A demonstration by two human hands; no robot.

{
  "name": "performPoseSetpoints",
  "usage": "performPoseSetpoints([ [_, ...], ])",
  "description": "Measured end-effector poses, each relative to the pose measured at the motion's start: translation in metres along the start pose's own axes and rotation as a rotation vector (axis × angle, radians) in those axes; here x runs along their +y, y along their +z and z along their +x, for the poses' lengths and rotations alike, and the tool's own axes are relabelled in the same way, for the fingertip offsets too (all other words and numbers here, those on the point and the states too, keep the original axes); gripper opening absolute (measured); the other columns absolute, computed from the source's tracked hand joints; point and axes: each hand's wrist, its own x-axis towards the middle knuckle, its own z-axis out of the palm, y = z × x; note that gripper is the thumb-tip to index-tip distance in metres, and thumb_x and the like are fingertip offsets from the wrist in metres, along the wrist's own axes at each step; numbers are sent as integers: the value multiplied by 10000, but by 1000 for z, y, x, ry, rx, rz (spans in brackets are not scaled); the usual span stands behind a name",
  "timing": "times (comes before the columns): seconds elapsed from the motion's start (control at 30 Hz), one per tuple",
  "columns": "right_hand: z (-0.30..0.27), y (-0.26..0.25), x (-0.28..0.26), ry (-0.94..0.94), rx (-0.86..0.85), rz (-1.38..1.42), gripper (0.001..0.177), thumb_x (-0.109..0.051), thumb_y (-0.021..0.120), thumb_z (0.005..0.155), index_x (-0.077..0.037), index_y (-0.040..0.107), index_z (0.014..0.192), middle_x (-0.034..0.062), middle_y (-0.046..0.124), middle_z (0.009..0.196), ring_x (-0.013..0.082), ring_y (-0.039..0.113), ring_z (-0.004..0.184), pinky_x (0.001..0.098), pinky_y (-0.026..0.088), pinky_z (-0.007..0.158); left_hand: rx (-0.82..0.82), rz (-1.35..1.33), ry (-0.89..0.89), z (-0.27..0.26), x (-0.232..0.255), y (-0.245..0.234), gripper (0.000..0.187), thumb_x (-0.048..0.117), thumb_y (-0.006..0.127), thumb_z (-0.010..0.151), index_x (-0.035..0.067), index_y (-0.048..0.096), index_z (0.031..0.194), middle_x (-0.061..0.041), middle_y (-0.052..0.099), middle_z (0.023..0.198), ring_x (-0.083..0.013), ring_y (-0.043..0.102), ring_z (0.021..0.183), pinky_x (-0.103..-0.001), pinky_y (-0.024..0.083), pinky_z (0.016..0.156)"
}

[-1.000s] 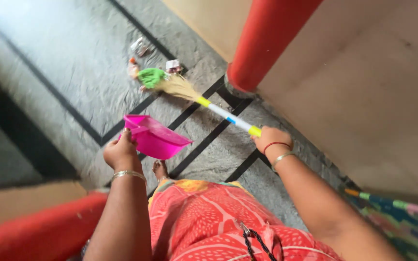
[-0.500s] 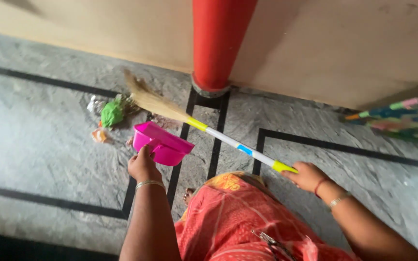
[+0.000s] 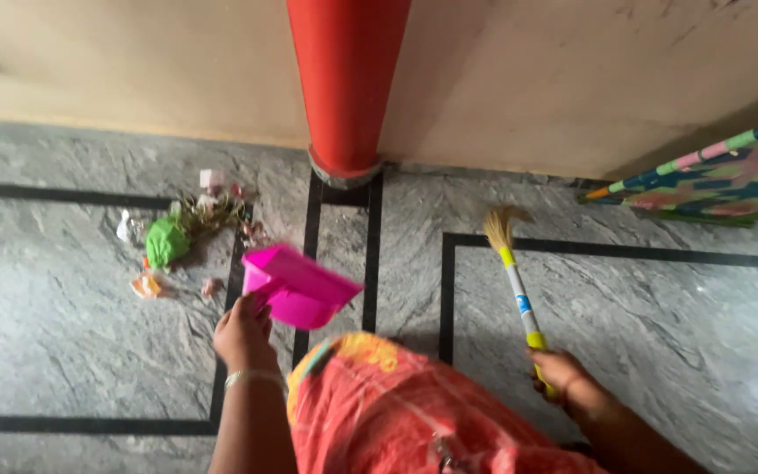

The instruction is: The person sweeps scattered debris on a tiled floor using a broom and a pink dustpan. They gather the debris into a pile and sweep it into the dustpan.

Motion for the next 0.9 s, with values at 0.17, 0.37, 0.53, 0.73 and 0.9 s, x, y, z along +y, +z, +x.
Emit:
performPoseSetpoints([
  [0.17,41,47,-74,-274,240,-948,336,-246,652,906,-54,680,1180,191,739,1051,343,728,958,458,595,812,-24,116,131,-9,9,0,146,106,726,894,-14,660,946,-69,723,834,-142,633,656,-224,445,546],
  [0.37,-21,151,-92,-381,-41,-1307,499,-224,603,916,-58,539,1381,202,677,1272,332,673,1186,433,558,990,2,111,180,-11,-11,4,141,54,739,849,-50,645,867,-90,697,823,-154,688,682,-233,539,604],
  [0.53,-63,186,-118,-460,-263,-1051,550,-221,666,878,-38,496,1367,246,679,1121,393,677,1020,497,560,856,-2,128,219,19,-8,-3,141,42,724,851,-71,639,842,-98,685,796,-146,648,653,-237,494,564],
  [0.73,-41,175,-34,-360,-223,-612,494,-386,775,818,-41,645,1148,219,703,939,374,696,857,497,565,750,158,10,140,66,15,-13,137,57,725,843,-33,630,880,-101,700,776,-140,595,563,-249,458,493],
  [0.9,-39,206,-7,-271,-42,-976,543,-448,817,815,-84,592,1148,167,728,951,312,734,903,439,582,784,104,-8,57,109,82,-69,126,71,714,850,-2,625,901,-91,699,797,-123,608,570,-230,430,482],
])
